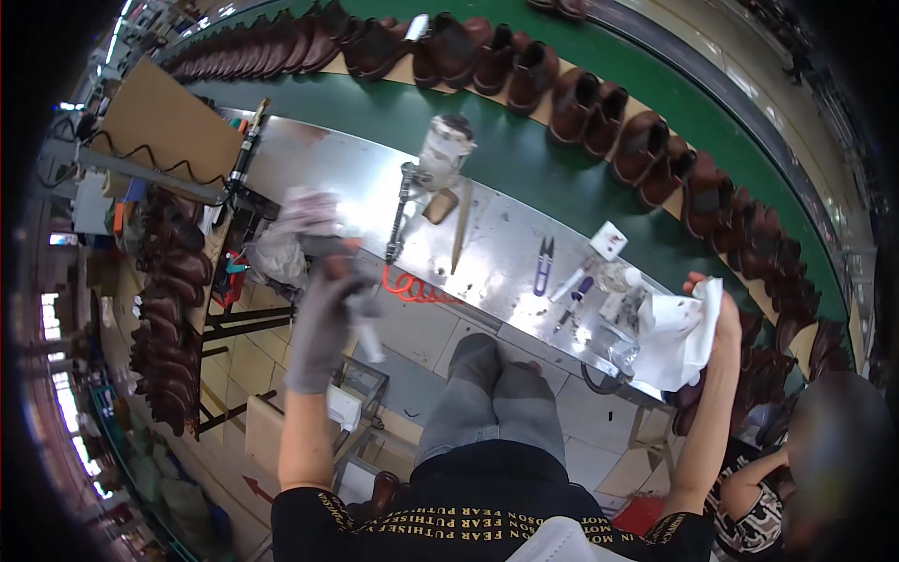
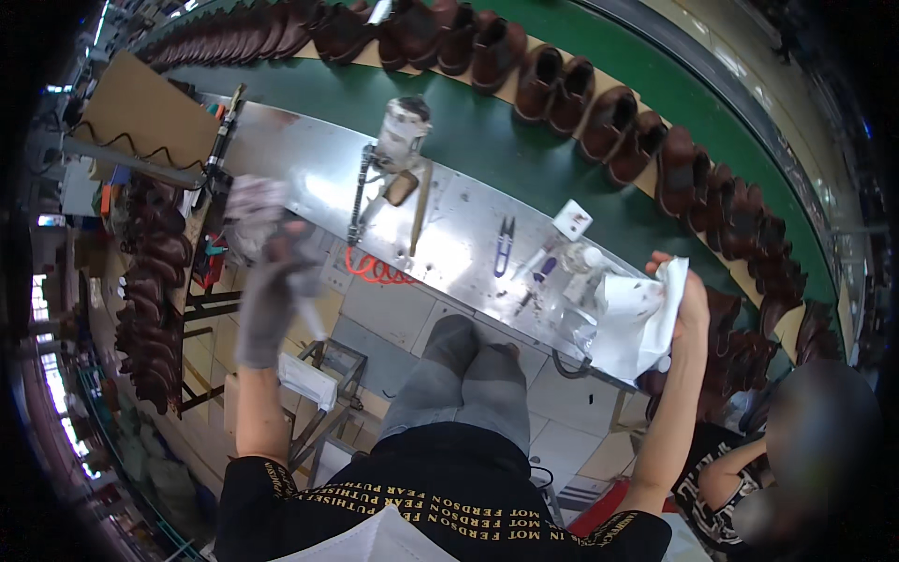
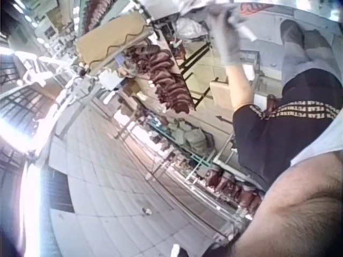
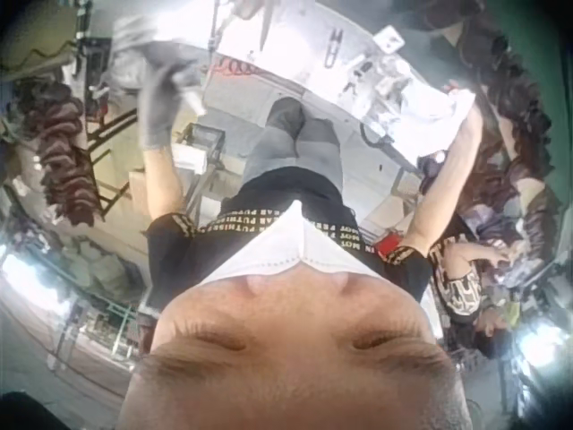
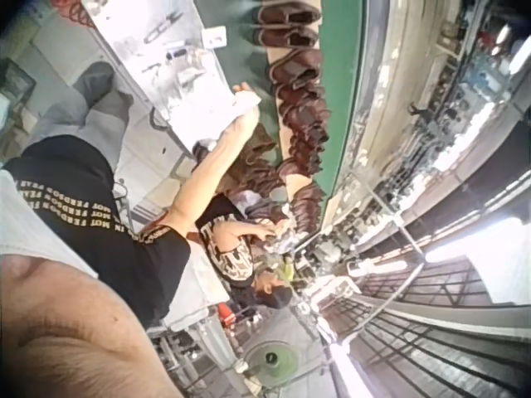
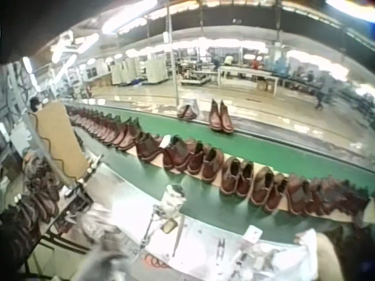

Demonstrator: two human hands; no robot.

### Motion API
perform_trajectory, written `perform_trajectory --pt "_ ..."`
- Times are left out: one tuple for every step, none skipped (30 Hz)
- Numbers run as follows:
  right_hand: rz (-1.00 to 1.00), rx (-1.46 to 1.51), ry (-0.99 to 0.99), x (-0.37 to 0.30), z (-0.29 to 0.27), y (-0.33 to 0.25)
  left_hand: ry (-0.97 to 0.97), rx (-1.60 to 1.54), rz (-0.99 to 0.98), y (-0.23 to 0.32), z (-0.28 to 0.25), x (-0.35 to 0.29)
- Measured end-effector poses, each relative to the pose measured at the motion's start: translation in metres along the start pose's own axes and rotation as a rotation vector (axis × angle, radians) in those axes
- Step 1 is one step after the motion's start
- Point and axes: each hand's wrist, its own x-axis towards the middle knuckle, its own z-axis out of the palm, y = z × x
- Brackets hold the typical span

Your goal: Cleaning and inspecting brown leather chelsea boots on a factory assembly line.

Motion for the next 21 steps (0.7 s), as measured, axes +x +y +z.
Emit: perform_trajectory --pt "0.056 -0.006 -0.002 0.009 0.002 0.011 -0.030 0.079 -0.060 -0.007 0.009 0.006" --pt "0.025 -0.088 0.026 0.028 -0.018 0.028 -0.181 0.091 -0.220 -0.014 0.021 0.017" --pt "0.001 -0.169 0.052 0.041 -0.033 0.040 -0.324 0.062 -0.277 -0.026 0.040 0.025" --pt "-0.041 -0.399 0.247 0.029 -0.007 0.039 -0.454 0.018 -0.391 -0.048 0.044 0.040" --pt "-0.092 -0.628 0.454 0.012 0.016 0.035 -0.562 0.120 -0.278 -0.084 0.052 0.060" --pt "-0.314 -0.561 0.351 0.023 -0.026 0.050 -0.555 0.246 -0.284 -0.107 0.074 0.077" --pt "-0.534 -0.651 0.410 0.017 -0.024 0.056 -0.494 0.281 -0.356 -0.138 0.082 0.094" --pt "-0.664 -0.784 0.477 -0.002 0.001 0.053 -0.419 0.434 -0.343 -0.146 0.091 0.106" --pt "-0.752 -0.725 0.465 -0.025 0.038 0.047 -0.350 0.853 -0.058 -0.171 0.092 0.125" --pt "-0.802 -0.685 0.370 -0.034 0.052 0.051 -0.194 0.748 0.069 -0.193 0.108 0.133" --pt "-0.853 -0.645 0.279 -0.039 0.062 0.053 -0.191 0.803 -0.010 -0.208 0.122 0.143" --pt "-0.807 -0.695 0.237 -0.040 0.081 0.057 -0.141 0.847 0.004 -0.227 0.129 0.147" --pt "-0.754 -0.745 0.216 -0.039 0.097 0.065 -0.215 0.951 -0.037 -0.211 0.140 0.141" --pt "-0.707 -0.725 0.201 -0.036 0.125 0.070 -0.192 1.056 0.083 -0.222 0.137 0.140" --pt "-0.647 -0.706 0.218 -0.032 0.143 0.077 -0.466 0.832 -0.034 -0.180 0.131 0.141" --pt "-0.663 -0.662 0.194 -0.029 0.161 0.082 -0.476 1.004 0.211 -0.125 0.124 0.137" --pt "-0.680 -0.621 0.165 -0.027 0.183 0.084 -0.473 1.166 0.462 -0.085 0.110 0.140" --pt "-0.689 -0.641 0.127 -0.034 0.211 0.077 -0.395 1.101 0.549 -0.074 0.082 0.169" --pt "-0.724 -0.679 0.127 -0.031 0.225 0.077 -0.340 1.026 0.634 -0.050 0.059 0.204" --pt "-0.732 -0.702 0.125 -0.028 0.241 0.074 -0.349 1.211 0.846 -0.018 0.028 0.248" --pt "-0.735 -0.725 0.129 -0.026 0.258 0.072 -0.113 1.363 1.100 0.020 0.005 0.293"
